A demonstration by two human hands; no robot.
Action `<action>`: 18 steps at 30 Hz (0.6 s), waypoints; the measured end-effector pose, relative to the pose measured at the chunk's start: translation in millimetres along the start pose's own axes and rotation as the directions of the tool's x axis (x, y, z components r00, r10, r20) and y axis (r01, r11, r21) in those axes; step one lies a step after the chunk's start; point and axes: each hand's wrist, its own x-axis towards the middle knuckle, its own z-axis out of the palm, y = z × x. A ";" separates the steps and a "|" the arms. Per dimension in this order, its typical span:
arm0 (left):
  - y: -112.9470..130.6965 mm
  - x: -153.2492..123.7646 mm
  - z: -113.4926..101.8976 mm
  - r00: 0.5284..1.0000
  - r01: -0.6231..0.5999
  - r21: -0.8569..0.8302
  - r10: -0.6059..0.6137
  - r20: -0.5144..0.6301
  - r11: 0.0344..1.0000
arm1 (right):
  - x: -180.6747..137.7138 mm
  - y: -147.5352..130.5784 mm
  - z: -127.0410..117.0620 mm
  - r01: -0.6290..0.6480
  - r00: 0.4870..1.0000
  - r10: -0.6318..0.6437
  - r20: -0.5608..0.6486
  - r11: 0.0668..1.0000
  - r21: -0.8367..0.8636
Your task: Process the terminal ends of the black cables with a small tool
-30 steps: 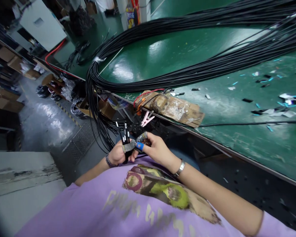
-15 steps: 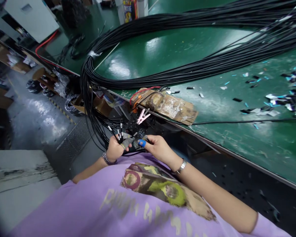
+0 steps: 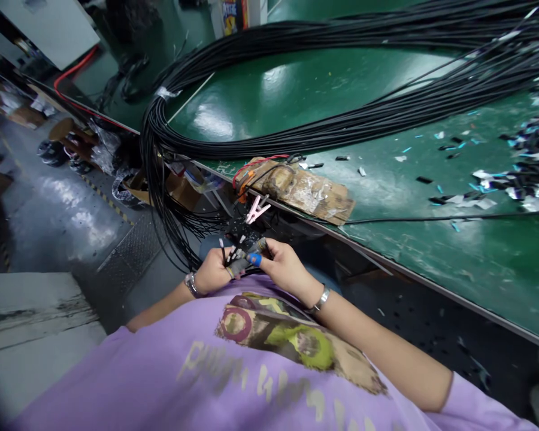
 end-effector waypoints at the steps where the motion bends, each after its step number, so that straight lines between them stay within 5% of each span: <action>1: -0.6 2.5 -3.5 0.991 0.053 -0.060 -0.045 0.126 0.997 | -0.5 -0.1 -1.0 -0.005 1.000 0.005 0.031 1.000 0.019; 4: -3.5 11.3 -12.5 0.888 0.228 -0.167 -0.135 0.441 0.959 | -1.5 0.6 -4.4 -0.012 0.993 0.006 0.122 0.999 0.050; 6: -4.0 15.7 -14.3 0.839 0.283 -0.186 -0.149 0.524 0.941 | -1.8 1.9 -6.9 -0.031 0.990 0.023 0.139 0.998 0.057; 11: 4.4 13.3 -5.3 0.937 0.224 -0.214 -0.150 0.316 0.951 | -2.6 3.6 -11.7 -0.155 0.984 0.142 0.106 0.981 0.121; 18: 6.2 3.2 2.4 0.972 0.170 -0.194 -0.131 0.196 0.966 | -2.3 8.9 -7.6 -0.323 0.943 0.264 0.200 0.865 0.383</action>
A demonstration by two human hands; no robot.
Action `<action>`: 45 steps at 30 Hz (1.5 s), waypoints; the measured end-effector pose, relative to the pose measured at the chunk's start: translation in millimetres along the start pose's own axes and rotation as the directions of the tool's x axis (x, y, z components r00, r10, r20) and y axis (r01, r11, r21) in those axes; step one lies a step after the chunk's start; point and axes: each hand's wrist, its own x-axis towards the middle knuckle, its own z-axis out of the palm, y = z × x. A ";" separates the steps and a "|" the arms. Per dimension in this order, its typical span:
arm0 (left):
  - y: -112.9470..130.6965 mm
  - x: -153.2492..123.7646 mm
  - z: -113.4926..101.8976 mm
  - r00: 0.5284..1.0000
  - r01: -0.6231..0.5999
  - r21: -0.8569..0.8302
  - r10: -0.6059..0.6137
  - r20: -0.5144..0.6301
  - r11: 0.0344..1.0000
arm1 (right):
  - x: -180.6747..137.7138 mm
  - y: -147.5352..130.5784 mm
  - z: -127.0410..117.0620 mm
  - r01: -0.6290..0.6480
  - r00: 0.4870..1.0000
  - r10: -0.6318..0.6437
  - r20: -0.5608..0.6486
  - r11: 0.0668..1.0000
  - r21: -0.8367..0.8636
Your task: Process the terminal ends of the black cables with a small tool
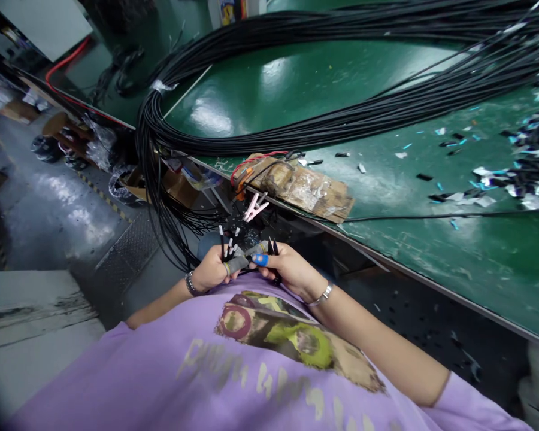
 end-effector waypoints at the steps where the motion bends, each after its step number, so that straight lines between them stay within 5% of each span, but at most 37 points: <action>1: 0.0 -0.5 0.3 1.000 0.007 0.005 -0.006 -0.021 1.000 | 0.3 0.9 0.2 0.016 1.000 -0.016 -0.010 1.000 -0.008; 8: 3.5 -2.9 0.9 0.995 -0.005 0.014 0.007 -0.103 1.000 | -3.9 -2.1 2.3 0.106 0.993 -0.113 -0.042 0.983 -0.152; 16: 3.6 -7.3 3.6 0.995 -0.090 -0.060 0.092 0.037 0.994 | 2.2 7.2 0.2 -0.085 0.984 0.051 0.170 0.977 0.194; 21: -0.8 -4.2 -1.7 0.985 -0.149 0.074 0.155 -0.077 0.986 | 3.7 2.4 -12.0 0.084 0.996 -0.079 0.050 0.991 -0.106; 25: -4.7 -3.0 -4.5 0.988 -0.118 0.181 0.134 -0.081 0.976 | -2.0 -11.5 -19.0 0.253 0.967 -0.242 0.080 0.872 -0.419; 30: -1.5 -4.0 -1.7 0.996 -0.073 0.261 0.086 -0.037 0.963 | -7.6 -21.4 -11.2 0.349 0.927 -0.356 0.119 0.703 -0.620; 35: 1.7 -6.0 -1.1 0.996 -0.087 0.354 0.080 0.035 0.931 | 0.3 -24.1 -10.4 0.230 0.970 -0.205 0.131 0.596 -0.769; 41: 0.5 -7.5 -3.7 0.994 -0.087 0.339 0.061 0.086 0.937 | 14.6 -22.3 -15.4 0.184 0.960 0.013 0.281 0.726 -0.662; 45: 6.4 -6.7 -5.5 0.997 -0.065 0.184 0.056 0.056 0.981 | 16.9 -4.8 -20.2 0.172 0.964 -0.012 0.266 0.790 -0.588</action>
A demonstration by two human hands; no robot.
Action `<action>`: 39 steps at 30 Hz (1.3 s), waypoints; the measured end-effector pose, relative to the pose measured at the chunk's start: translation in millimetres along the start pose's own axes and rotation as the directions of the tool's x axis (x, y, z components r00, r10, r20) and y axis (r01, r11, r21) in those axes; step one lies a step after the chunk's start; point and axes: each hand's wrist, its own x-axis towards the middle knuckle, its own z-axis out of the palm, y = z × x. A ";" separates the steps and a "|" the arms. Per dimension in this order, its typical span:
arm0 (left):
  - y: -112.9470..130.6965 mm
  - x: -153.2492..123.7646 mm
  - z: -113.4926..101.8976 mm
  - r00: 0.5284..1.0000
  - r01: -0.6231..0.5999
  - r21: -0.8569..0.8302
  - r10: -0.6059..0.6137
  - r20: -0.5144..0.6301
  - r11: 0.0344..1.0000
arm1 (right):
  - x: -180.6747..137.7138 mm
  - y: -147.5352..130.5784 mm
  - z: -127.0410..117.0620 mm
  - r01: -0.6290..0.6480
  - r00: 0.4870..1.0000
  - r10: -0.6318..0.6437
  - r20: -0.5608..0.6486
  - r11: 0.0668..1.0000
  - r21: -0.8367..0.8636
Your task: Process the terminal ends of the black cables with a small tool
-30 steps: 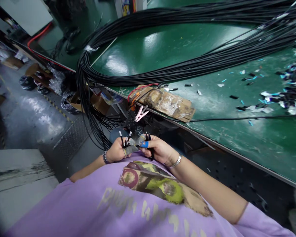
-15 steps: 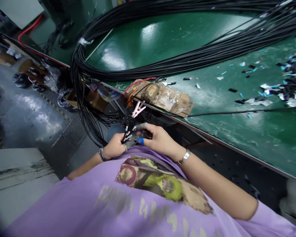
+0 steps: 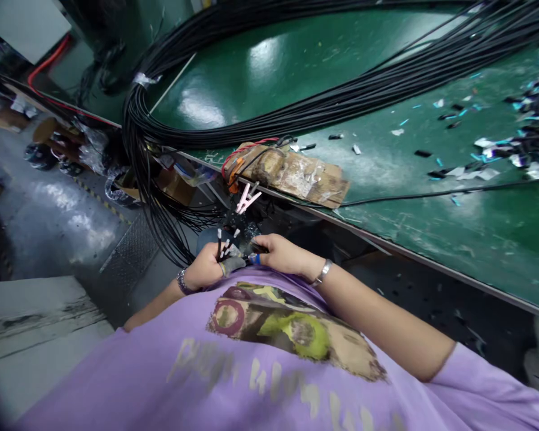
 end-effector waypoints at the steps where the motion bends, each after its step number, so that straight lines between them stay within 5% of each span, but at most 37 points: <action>1: 2.1 0.3 -0.6 1.000 0.020 -0.034 -0.020 -0.008 0.999 | -1.7 3.7 1.8 0.024 0.997 -0.023 -0.067 0.999 0.021; 6: 7.4 0.9 -1.1 0.988 0.153 -0.128 -0.154 0.001 0.980 | -18.4 4.0 8.6 0.183 0.949 -0.146 -0.278 0.977 0.111; 14: 5.6 0.1 -2.1 0.976 0.213 -0.234 -0.198 0.087 0.948 | -21.0 -5.8 20.8 0.287 0.862 -0.339 -0.376 0.939 -0.189; 26: -8.0 1.8 -7.8 0.937 0.313 -0.452 -0.195 0.289 0.835 | -14.7 -16.5 11.0 0.198 0.978 -0.191 -0.090 0.977 0.080; 31: -6.9 1.1 -6.4 0.934 0.291 -0.336 -0.191 0.302 0.896 | -9.6 -18.1 7.9 0.096 0.992 -0.114 0.058 0.963 0.251; 34: -2.0 -1.3 -5.4 0.966 0.172 -0.226 -0.119 0.232 0.959 | -7.0 -16.6 7.0 -0.001 0.994 -0.028 0.103 0.963 0.271; 39: -1.8 -4.2 -4.3 0.999 0.025 -0.120 -0.019 0.049 0.992 | -11.9 -8.4 3.3 0.022 0.968 0.027 -0.251 0.981 0.193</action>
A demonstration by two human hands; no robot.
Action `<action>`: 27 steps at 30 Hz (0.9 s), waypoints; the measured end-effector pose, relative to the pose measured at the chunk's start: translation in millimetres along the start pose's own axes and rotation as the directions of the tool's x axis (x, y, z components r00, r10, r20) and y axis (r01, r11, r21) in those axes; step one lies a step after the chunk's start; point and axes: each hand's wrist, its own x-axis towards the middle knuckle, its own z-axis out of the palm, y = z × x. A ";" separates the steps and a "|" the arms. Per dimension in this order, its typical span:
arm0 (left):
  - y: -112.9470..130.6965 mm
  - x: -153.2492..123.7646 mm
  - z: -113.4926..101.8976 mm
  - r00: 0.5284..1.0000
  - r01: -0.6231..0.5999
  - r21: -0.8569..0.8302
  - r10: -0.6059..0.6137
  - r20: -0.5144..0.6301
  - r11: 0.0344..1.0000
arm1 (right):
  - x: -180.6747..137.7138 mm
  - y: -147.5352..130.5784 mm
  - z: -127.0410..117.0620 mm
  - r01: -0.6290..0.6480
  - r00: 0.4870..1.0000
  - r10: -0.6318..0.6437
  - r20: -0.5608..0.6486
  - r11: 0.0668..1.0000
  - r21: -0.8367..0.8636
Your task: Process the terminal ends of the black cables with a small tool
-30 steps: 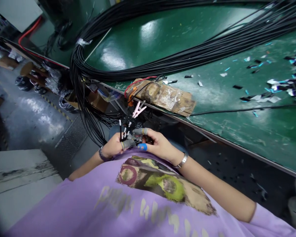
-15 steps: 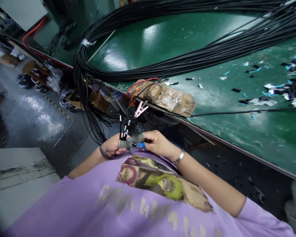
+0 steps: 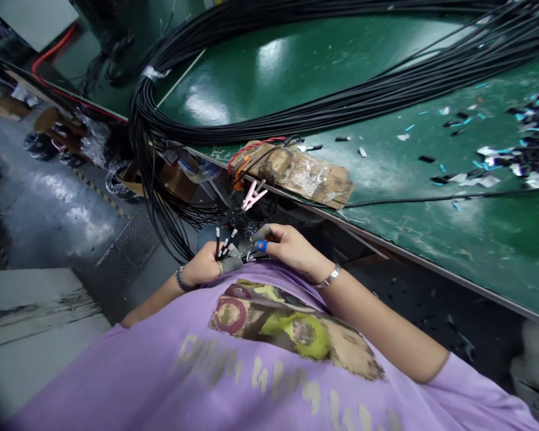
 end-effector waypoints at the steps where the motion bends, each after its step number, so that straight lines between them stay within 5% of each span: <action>1: -1.2 -0.1 0.3 1.000 -0.001 0.014 0.001 -0.016 1.000 | -2.7 -0.6 -1.9 0.015 0.998 -0.015 -0.053 1.000 -0.012; 13: -7.5 3.5 4.3 1.000 0.006 0.101 -0.008 0.018 0.995 | -11.5 -22.2 10.2 0.079 0.994 -0.061 0.096 0.976 -0.201; 20: -6.4 -0.1 3.3 0.999 0.034 0.160 -0.040 0.032 0.986 | -0.5 0.0 -0.3 0.012 0.988 -0.033 -0.151 0.990 -0.138; 27: -11.1 5.2 3.2 0.998 0.039 0.151 -0.045 0.035 0.988 | -14.1 -11.2 -7.5 -0.010 1.000 0.007 -0.030 0.994 -0.110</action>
